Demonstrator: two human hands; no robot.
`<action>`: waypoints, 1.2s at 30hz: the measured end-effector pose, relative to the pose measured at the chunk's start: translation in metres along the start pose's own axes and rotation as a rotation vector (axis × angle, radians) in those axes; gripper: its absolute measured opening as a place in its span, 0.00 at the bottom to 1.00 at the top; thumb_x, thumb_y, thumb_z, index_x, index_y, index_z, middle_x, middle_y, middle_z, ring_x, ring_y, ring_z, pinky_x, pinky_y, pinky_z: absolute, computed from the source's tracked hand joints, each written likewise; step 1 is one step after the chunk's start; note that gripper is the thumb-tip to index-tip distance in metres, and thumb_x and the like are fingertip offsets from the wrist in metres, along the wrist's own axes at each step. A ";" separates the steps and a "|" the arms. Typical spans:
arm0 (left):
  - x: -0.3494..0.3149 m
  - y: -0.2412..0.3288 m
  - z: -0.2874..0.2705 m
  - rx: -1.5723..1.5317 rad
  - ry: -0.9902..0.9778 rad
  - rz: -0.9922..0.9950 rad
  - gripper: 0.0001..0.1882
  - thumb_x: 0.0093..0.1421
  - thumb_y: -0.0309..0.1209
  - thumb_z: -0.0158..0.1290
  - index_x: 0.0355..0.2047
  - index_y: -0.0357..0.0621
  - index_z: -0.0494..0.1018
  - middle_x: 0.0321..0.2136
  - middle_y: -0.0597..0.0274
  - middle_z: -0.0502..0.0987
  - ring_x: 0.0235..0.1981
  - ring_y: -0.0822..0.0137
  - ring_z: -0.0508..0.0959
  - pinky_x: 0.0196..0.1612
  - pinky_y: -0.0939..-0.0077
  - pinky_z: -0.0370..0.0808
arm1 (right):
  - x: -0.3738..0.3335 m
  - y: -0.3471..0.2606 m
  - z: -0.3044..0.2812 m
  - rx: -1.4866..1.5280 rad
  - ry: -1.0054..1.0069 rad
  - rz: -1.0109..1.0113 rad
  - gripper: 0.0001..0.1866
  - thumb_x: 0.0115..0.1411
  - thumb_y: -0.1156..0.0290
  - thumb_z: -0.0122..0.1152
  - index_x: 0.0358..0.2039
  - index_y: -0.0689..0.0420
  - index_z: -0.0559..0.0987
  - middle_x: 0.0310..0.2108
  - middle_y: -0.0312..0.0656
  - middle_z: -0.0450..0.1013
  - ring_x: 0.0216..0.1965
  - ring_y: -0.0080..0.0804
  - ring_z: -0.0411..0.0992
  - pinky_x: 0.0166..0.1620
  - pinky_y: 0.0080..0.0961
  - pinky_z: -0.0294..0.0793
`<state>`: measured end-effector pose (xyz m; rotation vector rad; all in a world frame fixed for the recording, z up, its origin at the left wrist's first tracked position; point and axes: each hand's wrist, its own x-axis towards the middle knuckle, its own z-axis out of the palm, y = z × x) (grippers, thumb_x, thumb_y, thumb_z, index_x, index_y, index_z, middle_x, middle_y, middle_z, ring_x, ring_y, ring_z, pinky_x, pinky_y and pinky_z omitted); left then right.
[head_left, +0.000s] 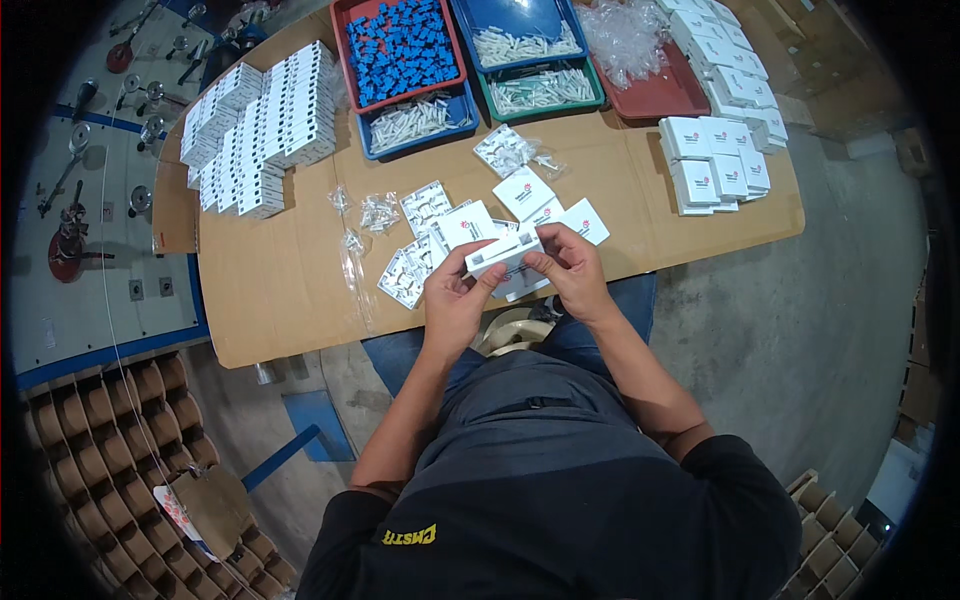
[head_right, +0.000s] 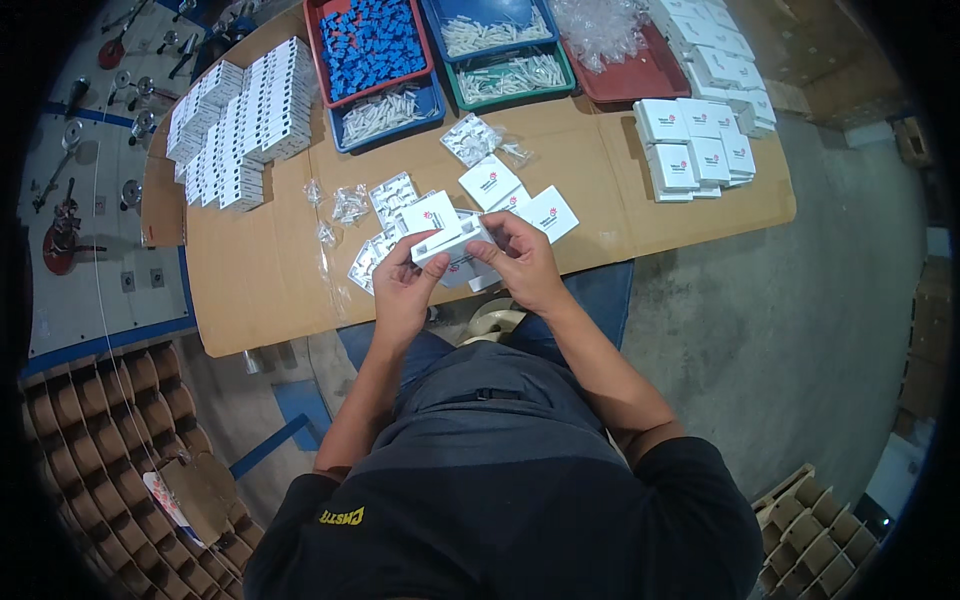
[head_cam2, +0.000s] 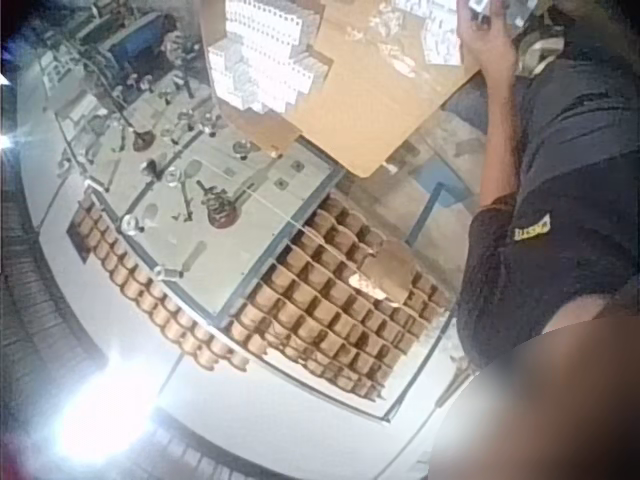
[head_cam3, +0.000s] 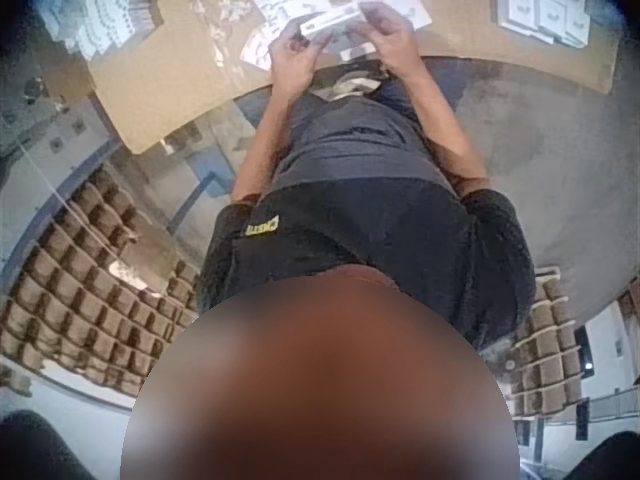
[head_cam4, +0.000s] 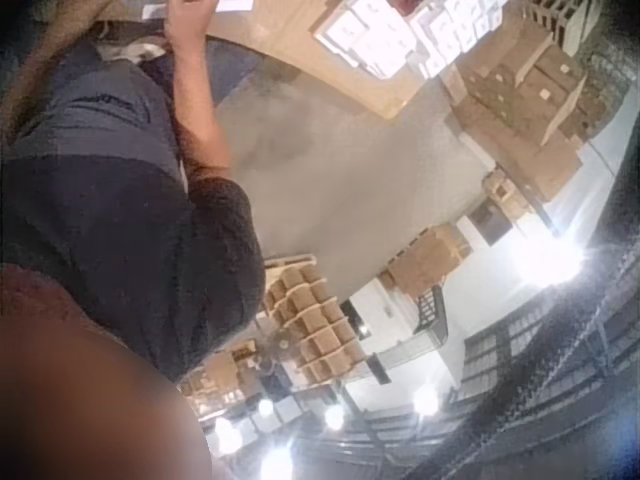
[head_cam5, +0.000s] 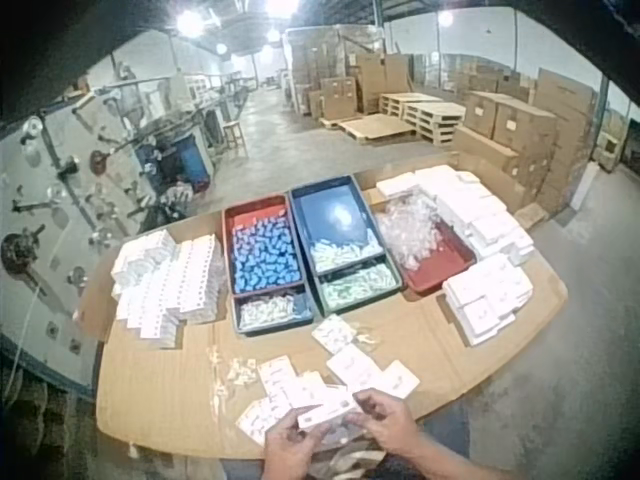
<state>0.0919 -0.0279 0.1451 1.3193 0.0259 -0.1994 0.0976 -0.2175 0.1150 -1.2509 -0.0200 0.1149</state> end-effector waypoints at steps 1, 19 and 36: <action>0.003 -0.002 0.000 0.000 -0.006 -0.001 0.19 0.66 0.24 0.62 0.56 0.32 0.75 0.48 0.56 0.80 0.47 0.70 0.79 0.51 0.76 0.77 | -0.002 -0.001 -0.002 0.000 0.001 -0.010 0.16 0.65 0.74 0.69 0.51 0.63 0.77 0.43 0.38 0.79 0.42 0.20 0.76 0.45 0.20 0.76; 0.016 -0.041 0.045 0.130 0.086 -0.177 0.15 0.66 0.27 0.62 0.50 0.33 0.73 0.41 0.58 0.79 0.42 0.73 0.78 0.45 0.77 0.77 | -0.030 -0.023 -0.022 -0.932 0.068 -0.138 0.51 0.48 0.53 0.78 0.68 0.62 0.64 0.60 0.50 0.67 0.58 0.53 0.72 0.57 0.42 0.75; -0.009 -0.076 0.001 0.193 -0.187 -0.302 0.26 0.70 0.27 0.56 0.65 0.36 0.65 0.58 0.50 0.74 0.51 0.67 0.79 0.55 0.74 0.75 | 0.120 -0.122 -0.388 -1.213 0.928 -0.391 0.49 0.49 0.52 0.81 0.66 0.58 0.68 0.59 0.58 0.68 0.61 0.54 0.68 0.63 0.43 0.70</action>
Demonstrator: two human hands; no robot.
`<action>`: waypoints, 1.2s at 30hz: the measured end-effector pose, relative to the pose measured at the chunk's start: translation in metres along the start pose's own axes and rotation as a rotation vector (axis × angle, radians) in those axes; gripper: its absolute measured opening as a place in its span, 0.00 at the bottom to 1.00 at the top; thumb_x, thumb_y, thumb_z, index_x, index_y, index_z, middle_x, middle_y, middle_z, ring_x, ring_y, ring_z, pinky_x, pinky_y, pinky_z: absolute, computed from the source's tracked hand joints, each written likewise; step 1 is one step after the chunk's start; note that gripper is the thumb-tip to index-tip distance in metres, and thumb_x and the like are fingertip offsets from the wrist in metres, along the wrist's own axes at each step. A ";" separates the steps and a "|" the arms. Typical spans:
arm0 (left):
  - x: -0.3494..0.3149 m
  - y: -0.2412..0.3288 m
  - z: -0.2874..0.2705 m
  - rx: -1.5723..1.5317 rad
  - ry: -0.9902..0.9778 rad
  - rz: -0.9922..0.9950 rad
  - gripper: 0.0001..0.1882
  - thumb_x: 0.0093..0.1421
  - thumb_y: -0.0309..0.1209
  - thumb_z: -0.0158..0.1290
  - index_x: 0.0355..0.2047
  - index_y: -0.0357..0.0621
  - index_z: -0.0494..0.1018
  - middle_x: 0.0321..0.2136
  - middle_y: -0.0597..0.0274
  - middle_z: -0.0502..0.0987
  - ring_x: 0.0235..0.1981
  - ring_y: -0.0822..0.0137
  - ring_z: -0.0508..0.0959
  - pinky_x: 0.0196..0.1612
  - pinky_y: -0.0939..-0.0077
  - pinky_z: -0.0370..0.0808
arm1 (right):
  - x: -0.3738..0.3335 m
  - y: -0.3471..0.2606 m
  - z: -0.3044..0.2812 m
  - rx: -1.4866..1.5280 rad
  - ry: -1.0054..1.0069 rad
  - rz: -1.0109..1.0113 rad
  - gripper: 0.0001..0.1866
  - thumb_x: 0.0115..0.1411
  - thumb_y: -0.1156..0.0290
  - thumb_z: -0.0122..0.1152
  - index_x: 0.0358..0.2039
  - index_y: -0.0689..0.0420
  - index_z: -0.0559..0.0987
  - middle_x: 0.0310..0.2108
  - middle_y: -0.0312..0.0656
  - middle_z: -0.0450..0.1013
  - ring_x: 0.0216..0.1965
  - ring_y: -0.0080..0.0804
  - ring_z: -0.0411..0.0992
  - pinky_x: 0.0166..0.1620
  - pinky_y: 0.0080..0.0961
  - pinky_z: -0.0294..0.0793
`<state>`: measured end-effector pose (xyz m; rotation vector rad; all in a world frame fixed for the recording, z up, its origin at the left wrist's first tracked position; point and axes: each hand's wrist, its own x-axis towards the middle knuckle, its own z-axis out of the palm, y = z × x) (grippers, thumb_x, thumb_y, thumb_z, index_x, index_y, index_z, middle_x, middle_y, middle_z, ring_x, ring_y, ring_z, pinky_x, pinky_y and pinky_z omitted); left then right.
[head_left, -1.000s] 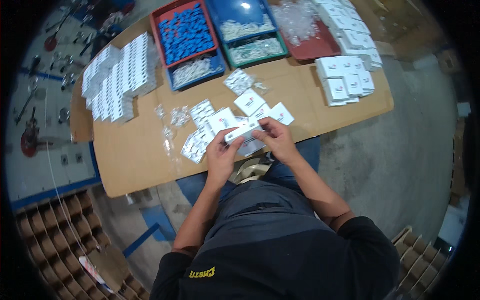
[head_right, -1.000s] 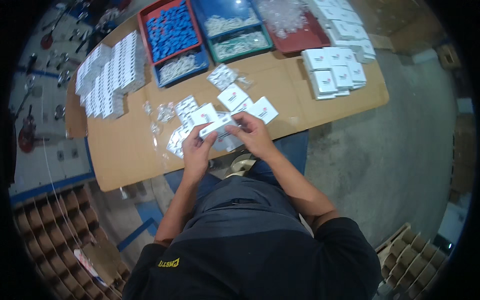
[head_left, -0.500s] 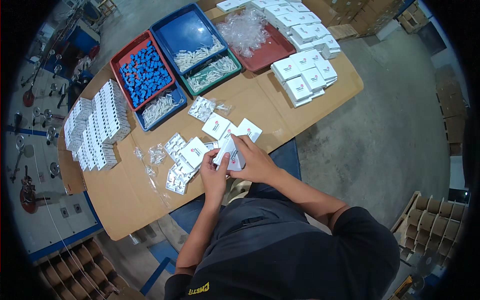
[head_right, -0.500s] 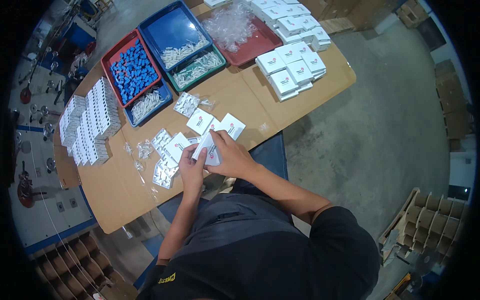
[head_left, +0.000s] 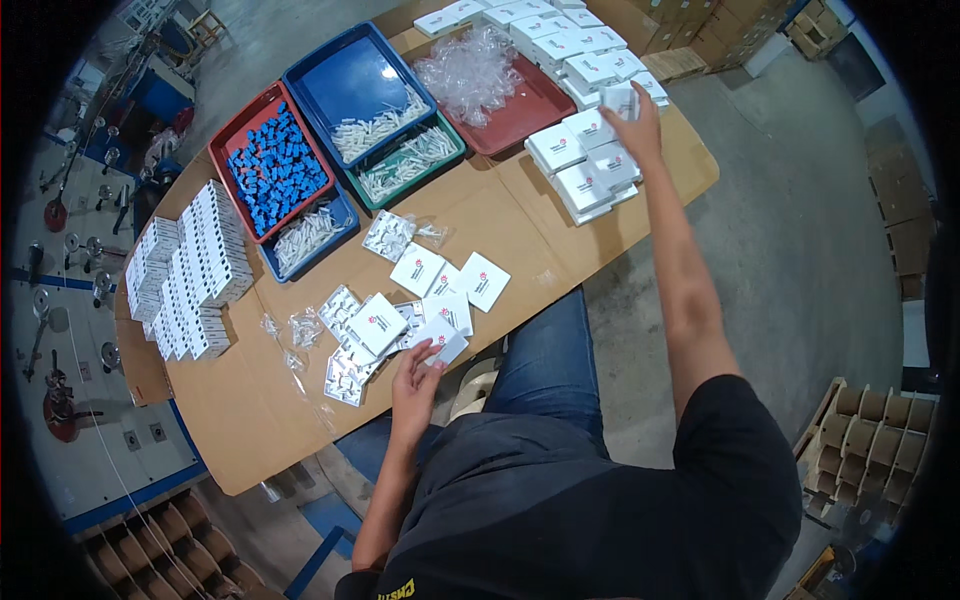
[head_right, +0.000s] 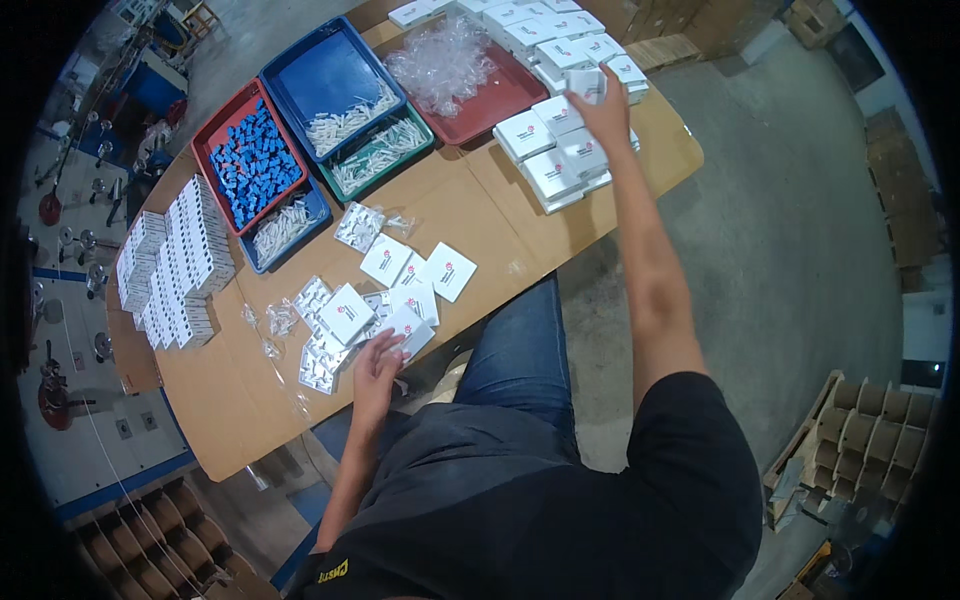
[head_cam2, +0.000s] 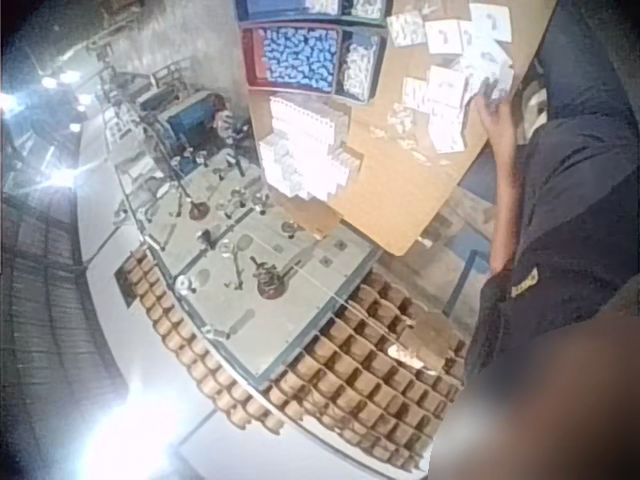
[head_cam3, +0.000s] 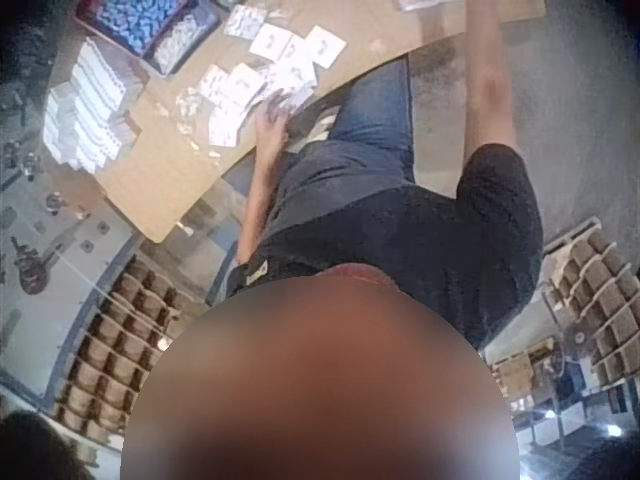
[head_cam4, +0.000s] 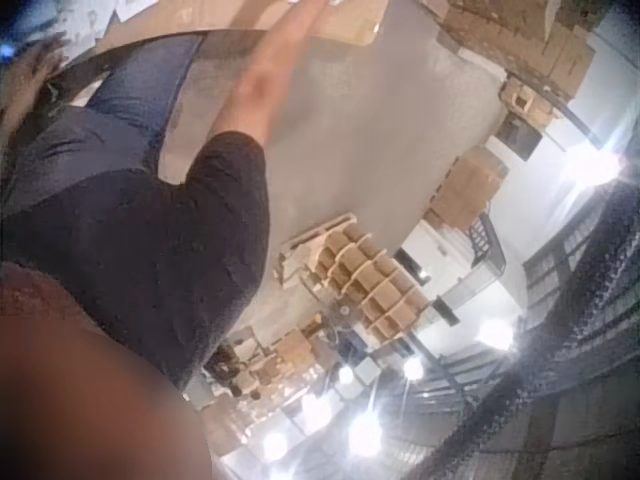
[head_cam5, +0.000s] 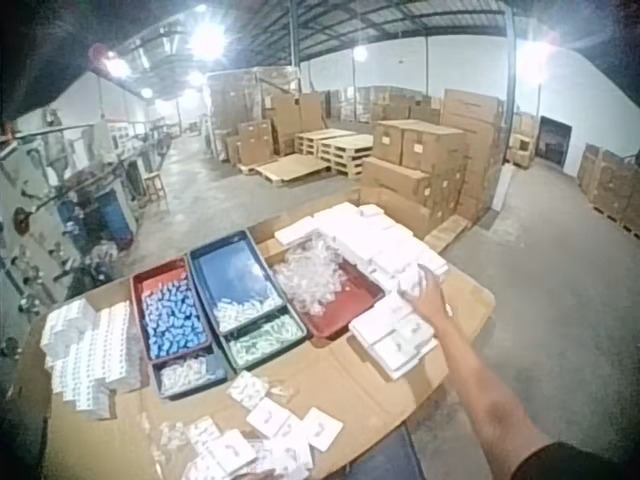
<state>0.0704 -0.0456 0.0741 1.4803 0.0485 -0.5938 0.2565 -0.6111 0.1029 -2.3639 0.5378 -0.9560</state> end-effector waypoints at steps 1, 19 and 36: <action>-0.004 -0.001 -0.001 0.046 0.015 0.000 0.24 0.70 0.26 0.55 0.64 0.35 0.66 0.57 0.51 0.75 0.50 0.67 0.80 0.54 0.75 0.76 | 0.015 0.014 0.001 0.004 0.001 -0.001 0.49 0.49 0.52 0.81 0.66 0.58 0.68 0.59 0.58 0.68 0.61 0.54 0.68 0.63 0.43 0.70; 0.001 -0.012 0.006 0.080 0.038 -0.031 0.17 0.72 0.27 0.52 0.59 0.34 0.71 0.53 0.57 0.78 0.43 0.76 0.79 0.51 0.79 0.75 | 0.057 0.109 0.029 -0.151 -0.366 0.074 0.48 0.46 0.45 0.80 0.65 0.55 0.75 0.58 0.61 0.73 0.61 0.54 0.72 0.63 0.42 0.71; 0.005 -0.014 0.001 0.024 0.058 0.018 0.17 0.72 0.28 0.52 0.58 0.32 0.71 0.50 0.56 0.79 0.45 0.72 0.79 0.52 0.77 0.76 | -0.002 0.195 -0.040 -0.425 0.175 0.205 0.20 0.68 0.62 0.53 0.54 0.59 0.80 0.54 0.55 0.78 0.57 0.53 0.75 0.59 0.40 0.73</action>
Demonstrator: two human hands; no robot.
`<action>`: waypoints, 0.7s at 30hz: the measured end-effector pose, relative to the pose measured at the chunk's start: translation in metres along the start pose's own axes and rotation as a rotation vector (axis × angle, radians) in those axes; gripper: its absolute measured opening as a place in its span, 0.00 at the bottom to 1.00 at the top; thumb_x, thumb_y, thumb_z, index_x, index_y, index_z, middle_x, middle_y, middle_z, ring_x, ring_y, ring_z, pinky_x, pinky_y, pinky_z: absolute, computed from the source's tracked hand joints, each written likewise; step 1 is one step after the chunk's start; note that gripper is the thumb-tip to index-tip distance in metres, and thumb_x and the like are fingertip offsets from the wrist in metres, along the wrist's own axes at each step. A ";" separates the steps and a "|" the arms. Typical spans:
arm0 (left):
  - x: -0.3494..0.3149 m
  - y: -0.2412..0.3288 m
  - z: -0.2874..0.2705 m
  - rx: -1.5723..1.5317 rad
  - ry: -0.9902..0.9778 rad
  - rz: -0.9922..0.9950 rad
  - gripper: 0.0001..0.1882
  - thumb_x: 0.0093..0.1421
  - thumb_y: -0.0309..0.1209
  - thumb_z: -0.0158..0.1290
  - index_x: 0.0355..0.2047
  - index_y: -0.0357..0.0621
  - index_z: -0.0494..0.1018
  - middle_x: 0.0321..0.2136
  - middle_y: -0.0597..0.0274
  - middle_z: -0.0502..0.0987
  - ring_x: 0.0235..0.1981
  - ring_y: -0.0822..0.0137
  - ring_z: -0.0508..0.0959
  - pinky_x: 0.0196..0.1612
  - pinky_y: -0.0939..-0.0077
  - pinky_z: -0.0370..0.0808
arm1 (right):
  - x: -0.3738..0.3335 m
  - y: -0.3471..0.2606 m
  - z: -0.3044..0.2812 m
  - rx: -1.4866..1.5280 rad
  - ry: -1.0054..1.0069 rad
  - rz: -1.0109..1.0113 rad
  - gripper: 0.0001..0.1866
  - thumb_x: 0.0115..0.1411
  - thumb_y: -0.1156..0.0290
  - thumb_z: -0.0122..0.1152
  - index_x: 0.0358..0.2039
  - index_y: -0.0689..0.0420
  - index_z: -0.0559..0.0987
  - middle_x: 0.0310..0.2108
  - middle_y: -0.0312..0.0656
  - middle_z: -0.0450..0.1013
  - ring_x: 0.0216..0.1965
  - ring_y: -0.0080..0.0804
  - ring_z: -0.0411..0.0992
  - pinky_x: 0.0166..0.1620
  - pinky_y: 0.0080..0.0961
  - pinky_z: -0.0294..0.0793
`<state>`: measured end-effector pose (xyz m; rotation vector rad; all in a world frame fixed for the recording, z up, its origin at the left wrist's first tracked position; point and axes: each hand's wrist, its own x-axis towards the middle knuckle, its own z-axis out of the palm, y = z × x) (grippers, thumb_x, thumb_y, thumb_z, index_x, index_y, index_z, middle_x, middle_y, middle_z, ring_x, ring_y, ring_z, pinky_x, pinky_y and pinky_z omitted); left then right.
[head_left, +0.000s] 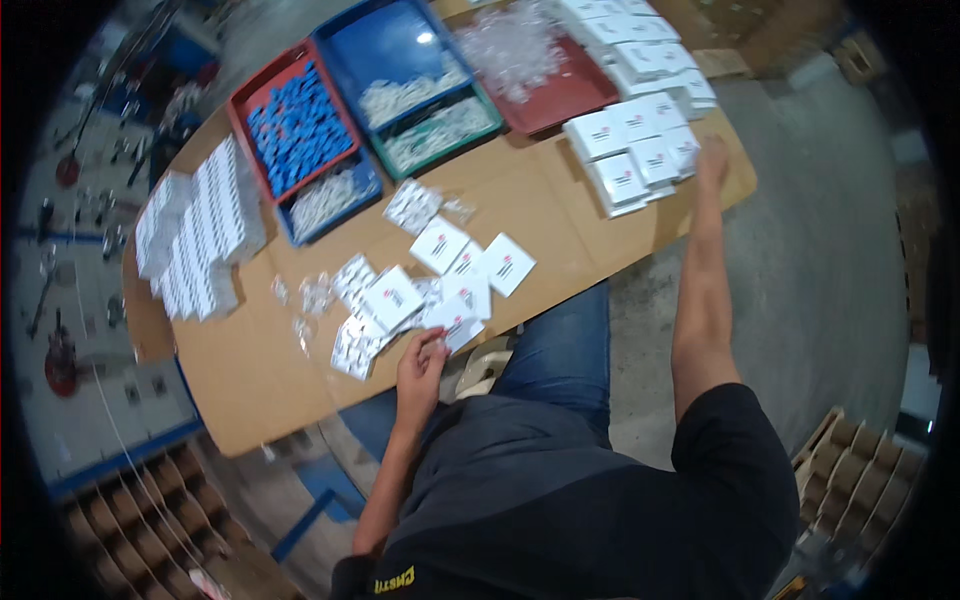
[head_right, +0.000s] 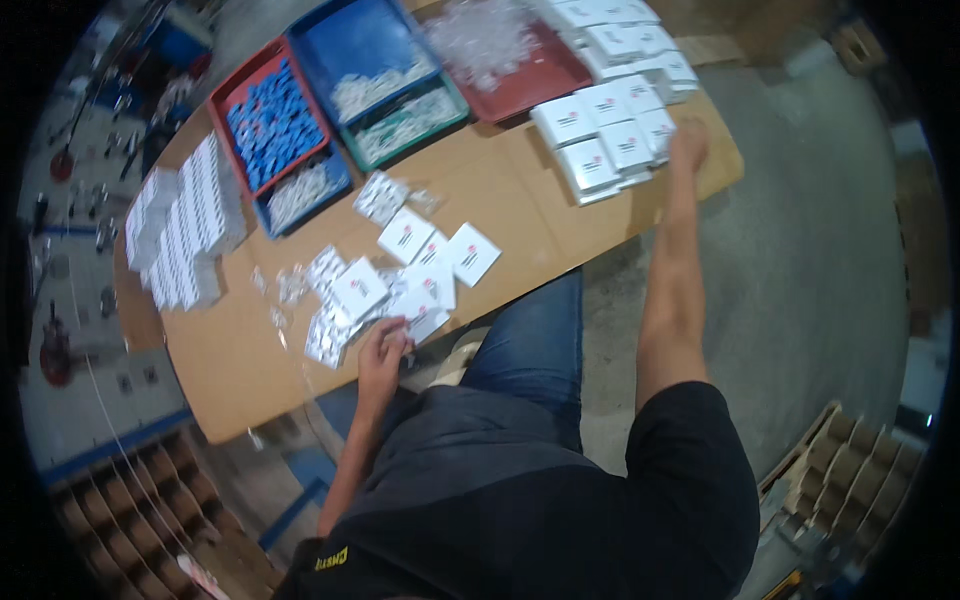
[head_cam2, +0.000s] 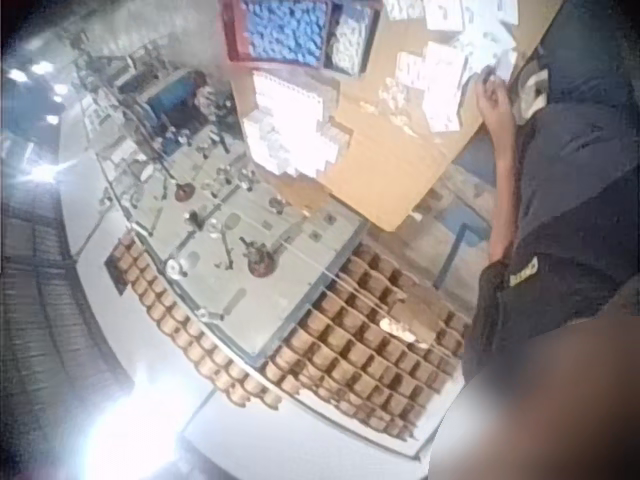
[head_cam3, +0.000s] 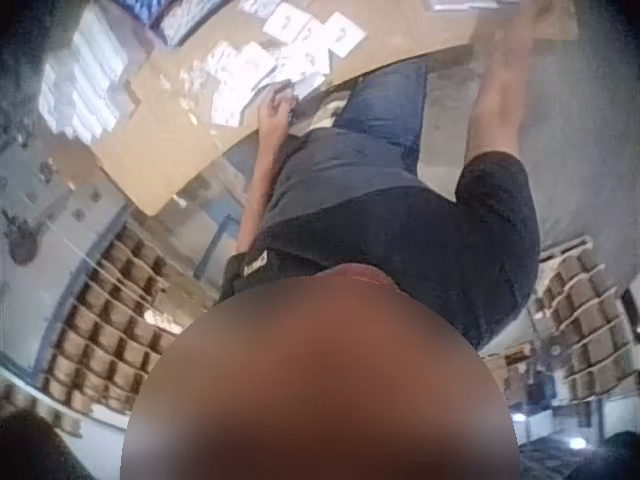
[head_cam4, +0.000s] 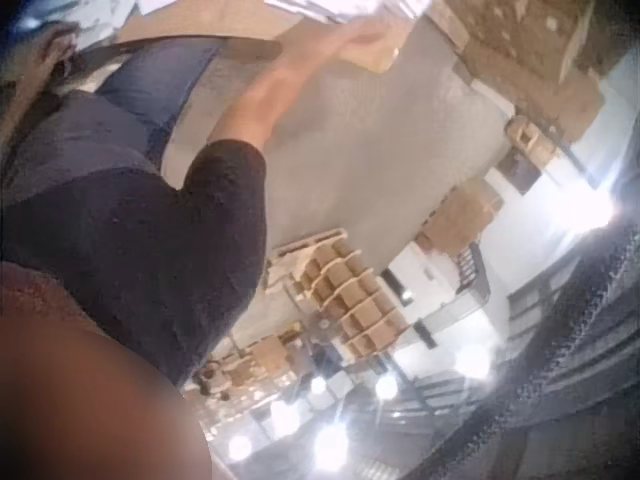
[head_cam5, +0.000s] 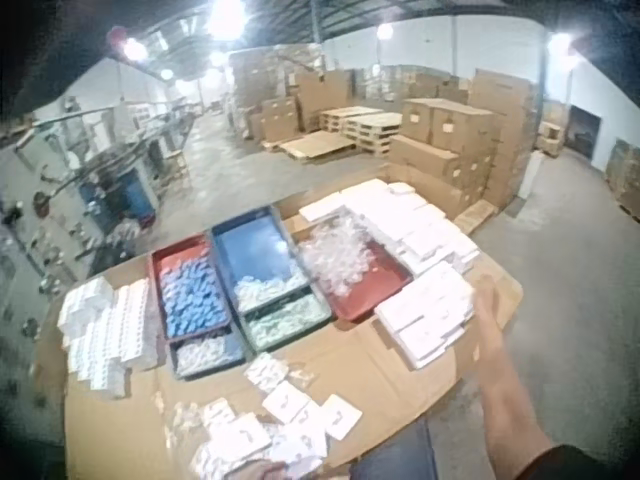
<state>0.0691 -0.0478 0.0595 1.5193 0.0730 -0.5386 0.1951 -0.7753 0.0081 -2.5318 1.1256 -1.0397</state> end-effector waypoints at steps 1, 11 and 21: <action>-0.001 0.005 0.001 0.011 0.014 0.005 0.16 0.72 0.27 0.52 0.57 0.32 0.72 0.50 0.56 0.80 0.44 0.72 0.79 0.51 0.77 0.76 | -0.017 0.011 -0.006 -0.074 0.133 -0.226 0.19 0.68 0.64 0.53 0.54 0.59 0.80 0.53 0.54 0.78 0.56 0.52 0.75 0.59 0.39 0.74; -0.009 0.021 -0.011 0.432 0.282 0.089 0.14 0.67 0.29 0.57 0.50 0.36 0.77 0.42 0.54 0.78 0.36 0.66 0.77 0.42 0.71 0.76 | -0.325 -0.281 -0.113 0.648 -0.965 -0.521 0.36 0.53 0.72 0.68 0.65 0.47 0.73 0.63 0.51 0.67 0.62 0.47 0.68 0.63 0.42 0.69; 0.029 0.031 -0.069 1.086 0.461 0.371 0.46 0.47 0.35 0.73 0.65 0.41 0.65 0.61 0.51 0.70 0.63 0.49 0.68 0.66 0.52 0.63 | -0.350 -0.292 -0.110 0.326 -0.985 -0.693 0.40 0.49 0.65 0.77 0.65 0.42 0.74 0.66 0.51 0.62 0.66 0.55 0.60 0.66 0.45 0.64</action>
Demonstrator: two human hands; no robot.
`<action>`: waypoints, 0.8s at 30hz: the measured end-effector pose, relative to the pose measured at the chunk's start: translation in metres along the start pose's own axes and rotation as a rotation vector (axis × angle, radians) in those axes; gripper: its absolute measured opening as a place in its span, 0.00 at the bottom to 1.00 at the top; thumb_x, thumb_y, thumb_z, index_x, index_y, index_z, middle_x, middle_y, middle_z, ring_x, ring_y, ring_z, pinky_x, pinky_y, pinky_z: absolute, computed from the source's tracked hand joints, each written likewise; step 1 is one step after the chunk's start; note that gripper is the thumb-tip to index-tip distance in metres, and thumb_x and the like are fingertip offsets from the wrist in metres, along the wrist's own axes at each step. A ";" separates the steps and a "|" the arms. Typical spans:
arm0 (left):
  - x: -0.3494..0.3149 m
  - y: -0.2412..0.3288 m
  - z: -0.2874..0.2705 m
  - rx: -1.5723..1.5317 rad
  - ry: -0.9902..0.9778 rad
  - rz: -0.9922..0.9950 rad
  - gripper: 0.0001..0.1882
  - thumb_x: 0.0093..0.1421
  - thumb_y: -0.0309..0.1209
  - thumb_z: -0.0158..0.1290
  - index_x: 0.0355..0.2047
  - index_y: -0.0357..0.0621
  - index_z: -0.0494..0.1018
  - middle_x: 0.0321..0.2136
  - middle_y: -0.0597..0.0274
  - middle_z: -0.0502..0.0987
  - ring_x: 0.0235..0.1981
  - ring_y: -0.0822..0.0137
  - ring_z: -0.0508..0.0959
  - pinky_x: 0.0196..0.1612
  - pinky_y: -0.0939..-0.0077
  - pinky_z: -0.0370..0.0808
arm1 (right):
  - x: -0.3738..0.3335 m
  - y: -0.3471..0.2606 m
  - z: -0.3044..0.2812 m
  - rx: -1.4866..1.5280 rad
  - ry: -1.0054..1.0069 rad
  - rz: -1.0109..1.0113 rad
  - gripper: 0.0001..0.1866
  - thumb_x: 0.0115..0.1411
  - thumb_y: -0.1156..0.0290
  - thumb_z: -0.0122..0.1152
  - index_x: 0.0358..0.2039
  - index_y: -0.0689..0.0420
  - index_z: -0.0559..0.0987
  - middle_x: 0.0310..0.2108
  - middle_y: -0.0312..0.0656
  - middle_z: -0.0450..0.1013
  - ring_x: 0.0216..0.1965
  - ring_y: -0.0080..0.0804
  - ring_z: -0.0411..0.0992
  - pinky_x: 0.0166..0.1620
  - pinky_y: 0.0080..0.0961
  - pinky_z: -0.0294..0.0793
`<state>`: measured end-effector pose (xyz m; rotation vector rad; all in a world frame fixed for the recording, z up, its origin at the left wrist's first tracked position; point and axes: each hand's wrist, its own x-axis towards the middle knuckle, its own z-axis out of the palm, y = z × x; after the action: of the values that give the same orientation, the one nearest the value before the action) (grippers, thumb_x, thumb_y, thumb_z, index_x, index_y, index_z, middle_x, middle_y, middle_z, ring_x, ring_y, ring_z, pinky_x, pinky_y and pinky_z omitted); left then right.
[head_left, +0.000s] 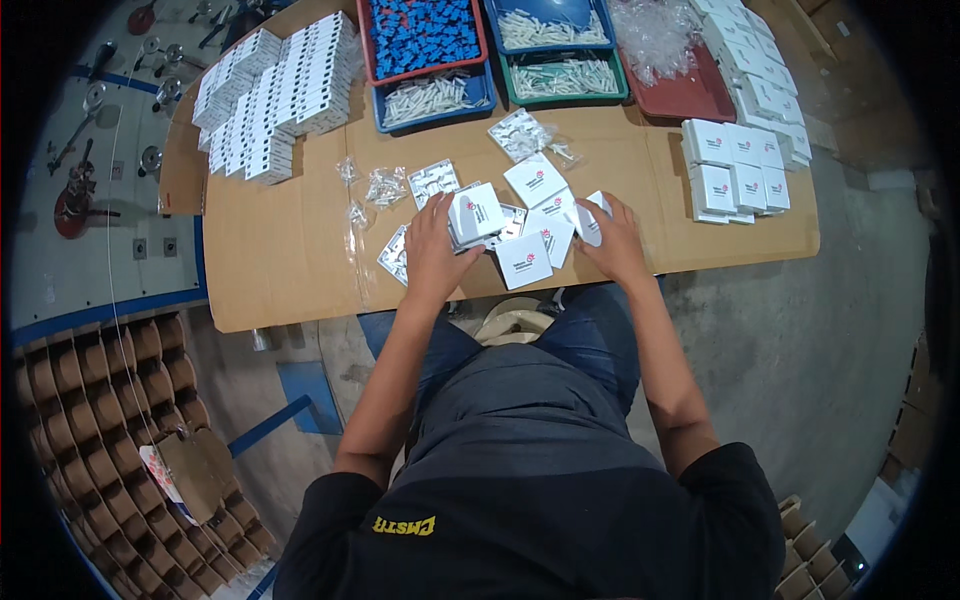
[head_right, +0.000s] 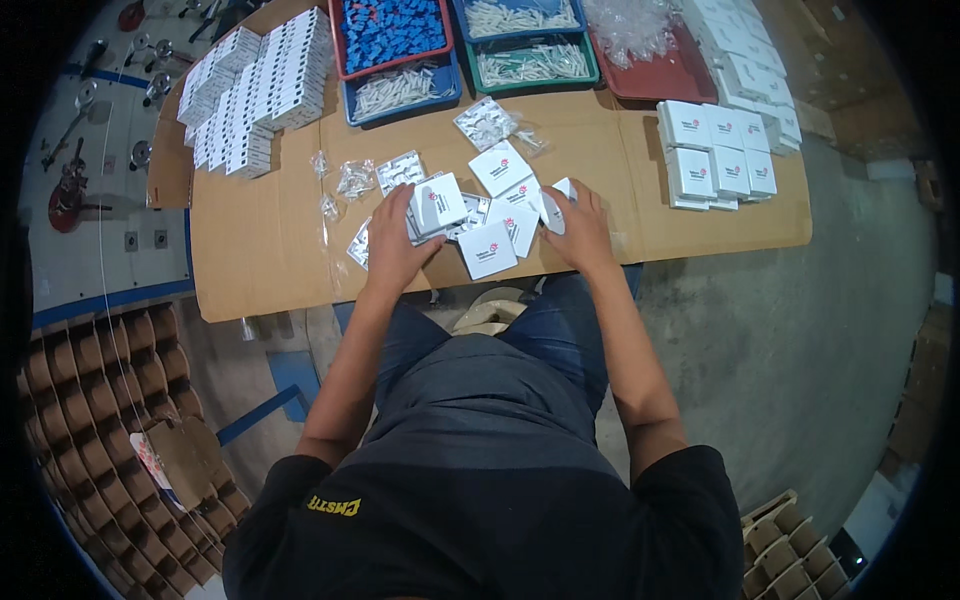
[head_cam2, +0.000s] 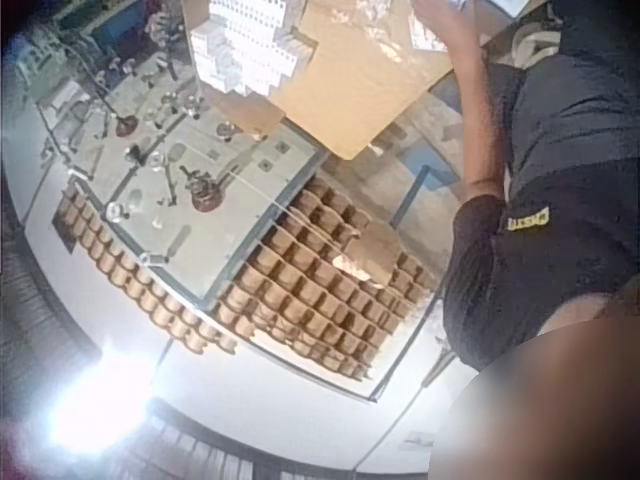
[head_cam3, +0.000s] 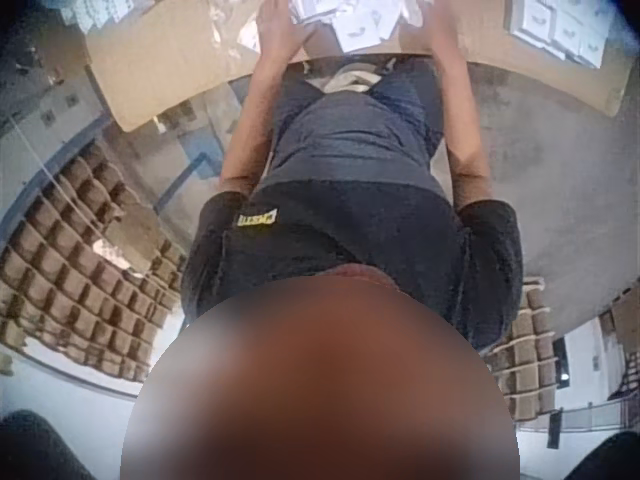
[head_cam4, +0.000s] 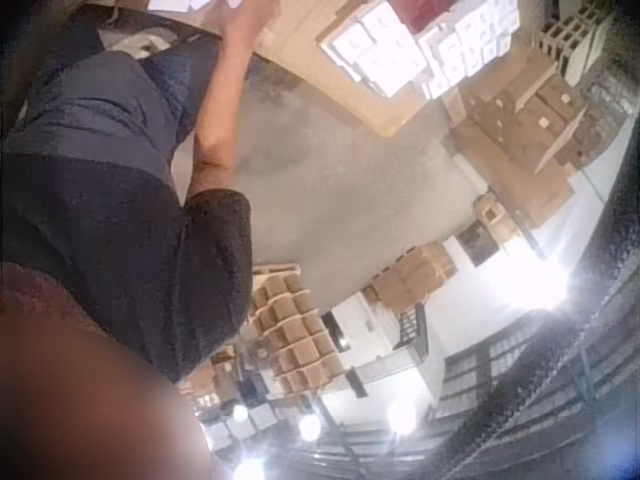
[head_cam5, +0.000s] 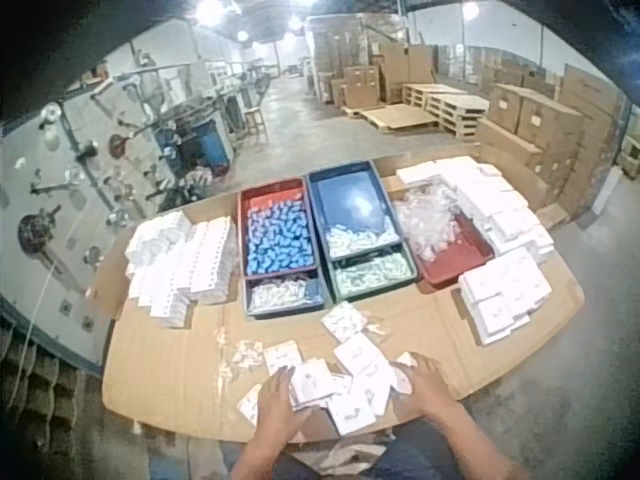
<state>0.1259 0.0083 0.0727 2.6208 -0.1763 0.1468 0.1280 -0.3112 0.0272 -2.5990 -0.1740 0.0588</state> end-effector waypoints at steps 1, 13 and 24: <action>0.004 -0.004 0.000 -0.004 -0.058 0.040 0.48 0.46 0.36 0.74 0.66 0.41 0.64 0.63 0.51 0.69 0.64 0.49 0.68 0.67 0.51 0.61 | 0.001 0.003 -0.001 -0.004 -0.001 -0.007 0.40 0.49 0.65 0.77 0.65 0.42 0.74 0.66 0.51 0.62 0.66 0.55 0.60 0.66 0.45 0.64; 0.020 -0.030 0.011 -0.145 -0.118 0.042 0.45 0.44 0.38 0.74 0.62 0.38 0.70 0.59 0.46 0.71 0.62 0.45 0.69 0.66 0.56 0.66 | 0.014 -0.026 -0.008 0.117 0.150 -0.112 0.41 0.49 0.69 0.76 0.66 0.50 0.72 0.68 0.55 0.60 0.69 0.57 0.58 0.70 0.45 0.60; 0.020 -0.010 -0.067 -0.554 -0.235 0.125 0.56 0.39 0.36 0.78 0.69 0.42 0.62 0.58 0.51 0.72 0.61 0.52 0.70 0.66 0.59 0.67 | 0.072 -0.135 -0.032 0.592 -0.499 -0.442 0.48 0.47 0.64 0.80 0.70 0.47 0.68 0.67 0.50 0.66 0.68 0.48 0.63 0.69 0.42 0.63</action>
<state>0.1422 0.0480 0.1291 2.0673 -0.4005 -0.1504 0.1867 -0.2023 0.1235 -1.8669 -0.7757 0.5165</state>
